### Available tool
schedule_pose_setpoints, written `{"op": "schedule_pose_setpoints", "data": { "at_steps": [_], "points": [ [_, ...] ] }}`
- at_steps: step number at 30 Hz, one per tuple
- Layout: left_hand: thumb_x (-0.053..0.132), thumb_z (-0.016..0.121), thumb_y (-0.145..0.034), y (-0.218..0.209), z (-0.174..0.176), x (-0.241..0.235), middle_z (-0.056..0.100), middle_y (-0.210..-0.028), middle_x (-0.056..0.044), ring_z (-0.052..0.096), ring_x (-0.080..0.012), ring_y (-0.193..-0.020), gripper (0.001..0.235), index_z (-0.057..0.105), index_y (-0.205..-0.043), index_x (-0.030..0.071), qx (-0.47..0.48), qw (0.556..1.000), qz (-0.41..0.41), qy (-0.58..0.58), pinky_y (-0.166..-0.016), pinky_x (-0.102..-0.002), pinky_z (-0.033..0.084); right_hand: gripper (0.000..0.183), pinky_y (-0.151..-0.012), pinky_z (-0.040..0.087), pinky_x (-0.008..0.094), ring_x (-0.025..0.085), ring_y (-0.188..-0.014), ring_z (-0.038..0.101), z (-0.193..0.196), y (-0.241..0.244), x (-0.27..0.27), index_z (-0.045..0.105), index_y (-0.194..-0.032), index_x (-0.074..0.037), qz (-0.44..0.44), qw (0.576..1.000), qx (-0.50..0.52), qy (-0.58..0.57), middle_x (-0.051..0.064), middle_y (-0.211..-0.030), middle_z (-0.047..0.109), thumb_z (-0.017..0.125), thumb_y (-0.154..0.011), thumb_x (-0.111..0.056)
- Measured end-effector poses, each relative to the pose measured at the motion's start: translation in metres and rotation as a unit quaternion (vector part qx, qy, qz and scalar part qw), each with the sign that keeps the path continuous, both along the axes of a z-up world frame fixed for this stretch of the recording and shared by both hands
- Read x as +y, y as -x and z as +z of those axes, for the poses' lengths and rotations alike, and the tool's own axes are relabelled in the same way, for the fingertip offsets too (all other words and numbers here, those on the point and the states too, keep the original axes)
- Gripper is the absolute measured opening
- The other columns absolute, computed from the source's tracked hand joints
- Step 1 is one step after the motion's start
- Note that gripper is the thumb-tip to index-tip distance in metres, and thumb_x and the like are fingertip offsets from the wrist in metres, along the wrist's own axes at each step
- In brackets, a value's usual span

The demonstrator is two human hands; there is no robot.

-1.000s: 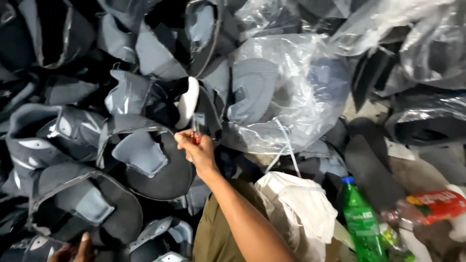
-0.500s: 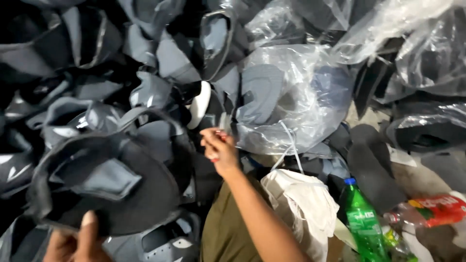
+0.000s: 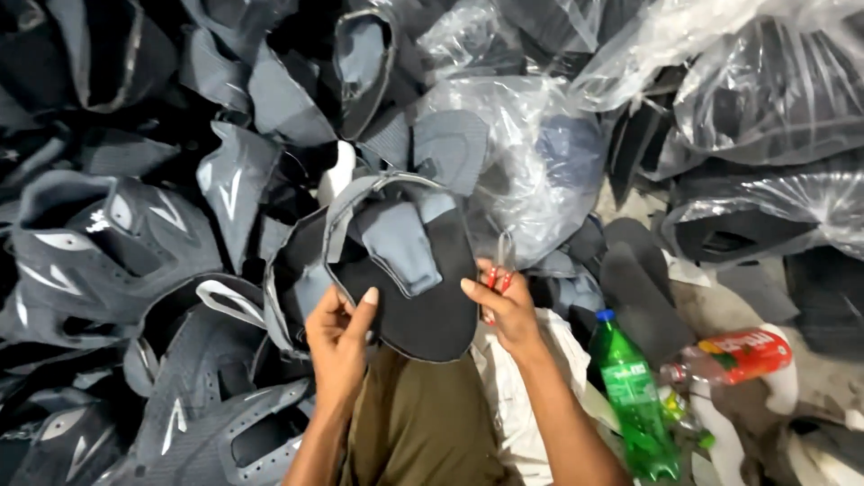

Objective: The person trims excess material and loose threads from shoe uppers using a small cutter.

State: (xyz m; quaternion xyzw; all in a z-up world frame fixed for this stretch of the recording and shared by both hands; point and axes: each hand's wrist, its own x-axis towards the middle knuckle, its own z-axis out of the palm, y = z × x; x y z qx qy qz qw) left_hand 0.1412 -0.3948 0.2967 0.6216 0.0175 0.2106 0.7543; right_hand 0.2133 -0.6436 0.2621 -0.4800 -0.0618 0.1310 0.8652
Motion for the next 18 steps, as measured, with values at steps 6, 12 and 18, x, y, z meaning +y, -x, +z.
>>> {"op": "schedule_pose_setpoints", "data": {
  "at_steps": [6, 12, 18],
  "points": [
    [-0.001, 0.067, -0.079, 0.018, 0.013, -0.047, 0.074, -0.108, -0.001, 0.071, -0.0138, -0.097, 0.036, 0.065, -0.112, 0.013, 0.15, 0.931, -0.089, 0.322, -0.09, -0.031, 0.056, 0.036, -0.046, 0.03, 0.021, 0.003, -0.048, 0.039, -0.004, 0.023, -0.014, 0.063, -0.118, 0.004, -0.09, 0.993, -0.039, 0.072, -0.008, -0.069, 0.051, 0.079, -0.086, -0.005],
    [-0.007, 0.071, -0.085, 0.017, -0.052, -0.08, 0.071, -0.121, -0.009, 0.068, -0.0242, -0.111, 0.041, 0.062, -0.123, 0.003, 0.182, 0.899, -0.096, 0.386, -0.096, -0.042, 0.054, 0.037, -0.044, 0.031, 0.02, 0.002, -0.047, 0.04, -0.005, 0.039, -0.044, 0.068, -0.119, 0.003, -0.084, 0.986, 0.008, 0.146, -0.005, -0.066, 0.053, 0.078, -0.086, -0.011],
    [-0.009, 0.072, -0.082, 0.014, -0.055, -0.079, 0.073, -0.122, -0.008, 0.07, -0.0222, -0.109, 0.044, 0.066, -0.123, 0.004, 0.183, 0.903, -0.104, 0.374, -0.097, -0.04, 0.054, 0.048, -0.069, 0.05, 0.026, 0.015, -0.082, 0.061, 0.037, 0.068, -0.059, 0.066, -0.125, -0.001, -0.175, 0.824, -0.203, 0.5, 0.003, -0.098, 0.063, 0.081, -0.081, -0.014]
  ]
}}
